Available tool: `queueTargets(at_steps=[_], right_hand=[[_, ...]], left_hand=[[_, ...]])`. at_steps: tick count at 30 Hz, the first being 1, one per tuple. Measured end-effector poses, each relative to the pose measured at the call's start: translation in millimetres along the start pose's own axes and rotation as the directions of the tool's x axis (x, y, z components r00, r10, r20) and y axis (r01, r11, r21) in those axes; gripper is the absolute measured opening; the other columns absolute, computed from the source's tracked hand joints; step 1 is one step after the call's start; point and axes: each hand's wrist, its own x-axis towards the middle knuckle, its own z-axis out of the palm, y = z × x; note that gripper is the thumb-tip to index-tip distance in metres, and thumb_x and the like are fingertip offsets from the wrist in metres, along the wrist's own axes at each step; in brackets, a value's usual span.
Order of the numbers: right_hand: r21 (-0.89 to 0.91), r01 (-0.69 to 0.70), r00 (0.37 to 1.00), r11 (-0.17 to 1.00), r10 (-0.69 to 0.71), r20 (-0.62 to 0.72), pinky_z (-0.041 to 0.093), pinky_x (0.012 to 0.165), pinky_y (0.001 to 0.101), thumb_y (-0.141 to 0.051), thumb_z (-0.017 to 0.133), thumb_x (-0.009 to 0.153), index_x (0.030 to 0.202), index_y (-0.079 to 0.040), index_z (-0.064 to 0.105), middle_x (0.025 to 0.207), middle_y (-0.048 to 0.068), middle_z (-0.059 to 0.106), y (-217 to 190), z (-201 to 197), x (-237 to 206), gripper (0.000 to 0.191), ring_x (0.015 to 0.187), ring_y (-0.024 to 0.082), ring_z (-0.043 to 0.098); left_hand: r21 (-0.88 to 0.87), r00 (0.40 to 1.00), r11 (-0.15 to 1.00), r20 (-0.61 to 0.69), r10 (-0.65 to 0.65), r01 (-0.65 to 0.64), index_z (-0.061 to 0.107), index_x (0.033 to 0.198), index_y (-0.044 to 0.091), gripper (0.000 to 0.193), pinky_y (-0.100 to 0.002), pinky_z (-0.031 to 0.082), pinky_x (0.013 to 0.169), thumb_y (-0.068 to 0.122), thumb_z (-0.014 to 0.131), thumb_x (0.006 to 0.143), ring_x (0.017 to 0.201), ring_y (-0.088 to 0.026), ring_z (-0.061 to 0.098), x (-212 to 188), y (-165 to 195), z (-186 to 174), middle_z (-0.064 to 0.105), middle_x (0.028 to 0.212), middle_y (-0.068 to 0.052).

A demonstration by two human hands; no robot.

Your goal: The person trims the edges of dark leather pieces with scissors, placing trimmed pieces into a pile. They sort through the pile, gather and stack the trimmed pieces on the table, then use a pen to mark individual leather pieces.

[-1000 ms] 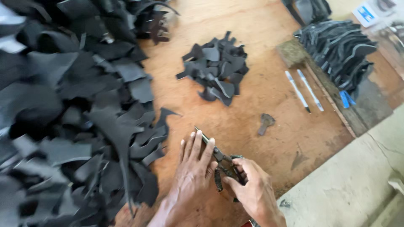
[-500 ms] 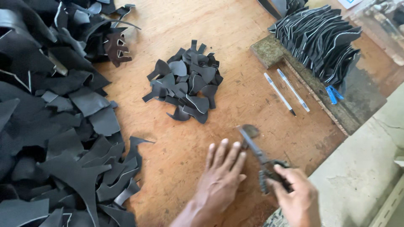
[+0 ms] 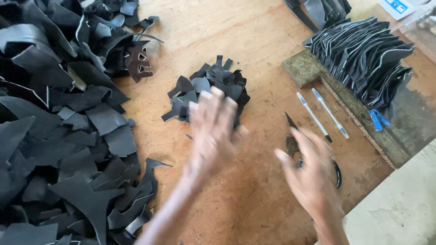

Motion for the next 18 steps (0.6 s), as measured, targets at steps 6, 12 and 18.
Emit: queueTargets(at_steps=[6,12,18], right_hand=[[0.229,0.267,0.948,0.936,-0.297,0.112,0.022,0.123,0.055,-0.041,0.061,0.104,0.156,-0.005,0.044,0.162,0.032,0.028,-48,73,132,0.065,0.151,0.048,0.027],[0.2,0.305,0.934,0.931,-0.334,0.13,0.027,0.122,0.051,-0.035,0.054,0.105,0.143,-0.006,0.059,0.149,0.022,0.054,-80,116,179,0.048,0.143,0.044,0.04],[0.25,0.325,0.937,0.912,-0.347,0.047,0.035,0.119,0.0482,-0.026,0.057,0.103,0.135,0.001,0.062,0.14,0.021,0.062,-52,110,122,0.043,0.139,0.043,0.048]], left_hand=[[0.115,0.976,0.97,-0.054,-0.209,0.214,0.046,0.15,0.008,0.081,-0.068,0.011,0.116,0.052,0.07,0.086,0.145,-0.054,0.018,59,-39,-27,0.029,0.157,-0.031],[0.098,0.965,0.967,0.089,-0.246,0.237,0.043,0.15,0.003,0.077,-0.054,0.014,0.123,0.051,0.062,0.093,0.15,-0.041,0.025,79,-46,-23,0.04,0.157,-0.022],[0.012,0.977,0.98,0.071,-0.2,0.2,0.042,0.148,-0.006,0.08,-0.049,0.02,0.123,0.045,0.064,0.092,0.149,-0.041,0.029,25,-27,-12,0.04,0.156,-0.026]])
